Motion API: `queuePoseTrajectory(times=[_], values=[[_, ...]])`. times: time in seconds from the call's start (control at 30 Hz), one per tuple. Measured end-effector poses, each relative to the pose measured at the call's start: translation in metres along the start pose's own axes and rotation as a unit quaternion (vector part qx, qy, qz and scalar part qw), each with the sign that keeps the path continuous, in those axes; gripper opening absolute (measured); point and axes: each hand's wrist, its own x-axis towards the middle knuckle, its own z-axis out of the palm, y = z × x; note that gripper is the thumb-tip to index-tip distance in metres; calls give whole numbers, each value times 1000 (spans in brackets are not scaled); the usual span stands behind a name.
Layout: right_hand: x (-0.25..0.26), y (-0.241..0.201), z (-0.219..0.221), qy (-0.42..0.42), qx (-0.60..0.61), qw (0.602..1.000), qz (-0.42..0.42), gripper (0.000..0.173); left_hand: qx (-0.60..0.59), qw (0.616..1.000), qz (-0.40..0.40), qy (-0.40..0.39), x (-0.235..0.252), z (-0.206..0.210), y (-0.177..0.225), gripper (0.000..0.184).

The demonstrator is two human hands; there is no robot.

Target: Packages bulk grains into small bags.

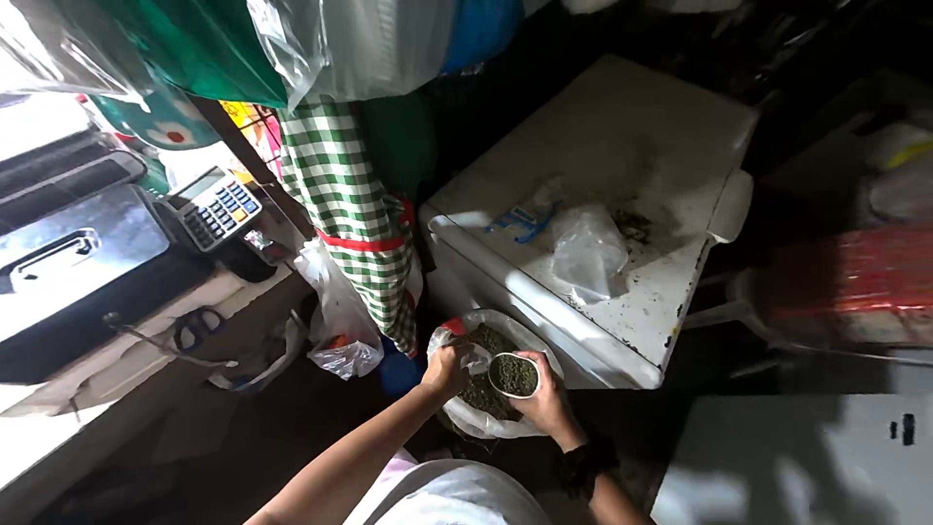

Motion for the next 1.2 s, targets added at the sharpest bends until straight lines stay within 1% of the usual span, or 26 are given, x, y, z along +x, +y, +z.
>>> queuePoseTrajectory(times=[0.13,0.2,0.27,0.33,0.5,0.63,0.7,0.83,0.97,1.03,1.13,1.2], values=[[12,-38,-7,-21,-102,995,-2,69,-5,1000,25,-17,3,7,15,44],[16,-49,-7,-33,-166,986,3,62,-15,999,39,-15,3,8,20,44],[20,-58,-7,-53,-212,976,19,60,-20,999,49,-12,4,8,23,43],[23,-63,-8,-70,-237,969,28,60,-23,998,55,-11,5,9,24,43],[27,-66,-5,-76,-286,955,-16,59,-52,996,72,2,5,9,22,44],[30,-80,-3,-128,-346,929,-20,63,-72,995,75,6,4,9,19,41],[32,-87,-1,-136,-376,916,-35,60,-79,994,73,11,3,8,20,40],[36,-97,5,-166,-407,897,-39,50,-88,995,52,-12,4,2,19,39],[39,-105,9,-192,-426,883,-39,47,-98,994,50,-6,4,-1,18,38],[40,-106,12,-179,-430,882,-62,42,-101,994,44,-9,4,-3,19,39],[40,-101,17,-139,-452,868,-149,28,-95,995,30,-5,4,-4,19,38],[40,-98,22,-128,-461,855,-200,22,-94,995,18,-3,5,-4,17,37]])
